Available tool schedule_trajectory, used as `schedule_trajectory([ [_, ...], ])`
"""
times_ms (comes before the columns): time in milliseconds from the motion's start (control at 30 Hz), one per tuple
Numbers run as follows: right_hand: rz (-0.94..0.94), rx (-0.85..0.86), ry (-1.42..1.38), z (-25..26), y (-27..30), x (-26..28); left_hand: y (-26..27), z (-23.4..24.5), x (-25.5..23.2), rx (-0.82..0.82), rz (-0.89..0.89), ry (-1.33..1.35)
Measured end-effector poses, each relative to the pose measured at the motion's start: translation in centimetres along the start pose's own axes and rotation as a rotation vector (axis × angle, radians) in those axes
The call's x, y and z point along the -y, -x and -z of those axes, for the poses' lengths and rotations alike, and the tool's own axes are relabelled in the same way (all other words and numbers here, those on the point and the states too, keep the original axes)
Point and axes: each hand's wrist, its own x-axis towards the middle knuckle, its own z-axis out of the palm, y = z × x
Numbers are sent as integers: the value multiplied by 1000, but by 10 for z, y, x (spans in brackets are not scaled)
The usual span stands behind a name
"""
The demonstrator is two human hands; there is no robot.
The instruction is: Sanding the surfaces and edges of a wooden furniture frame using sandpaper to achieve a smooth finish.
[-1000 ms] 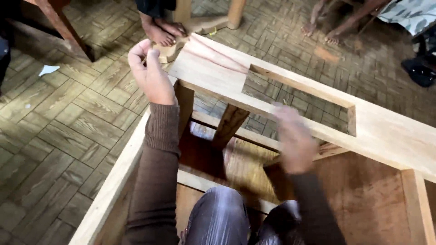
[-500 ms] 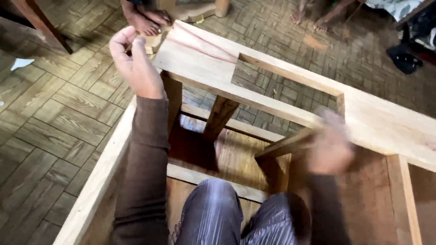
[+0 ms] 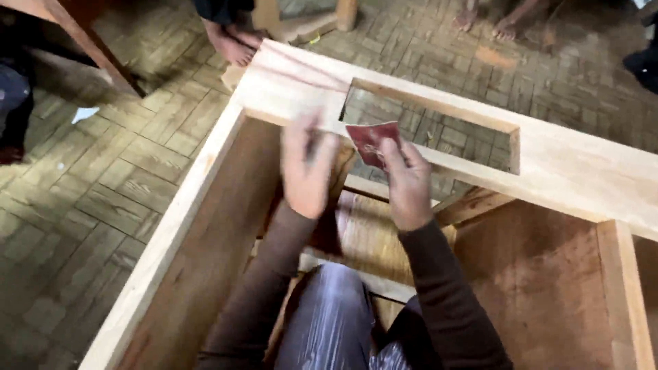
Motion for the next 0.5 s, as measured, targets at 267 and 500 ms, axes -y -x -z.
schedule_trajectory([
  [267, -163, -38, -207, 44, 33, -10, 35, -51, -16, 212, 439, 566],
  [500, 298, -134, 809, 135, 23, 60, -25, 32, -14, 121, -429, -639],
])
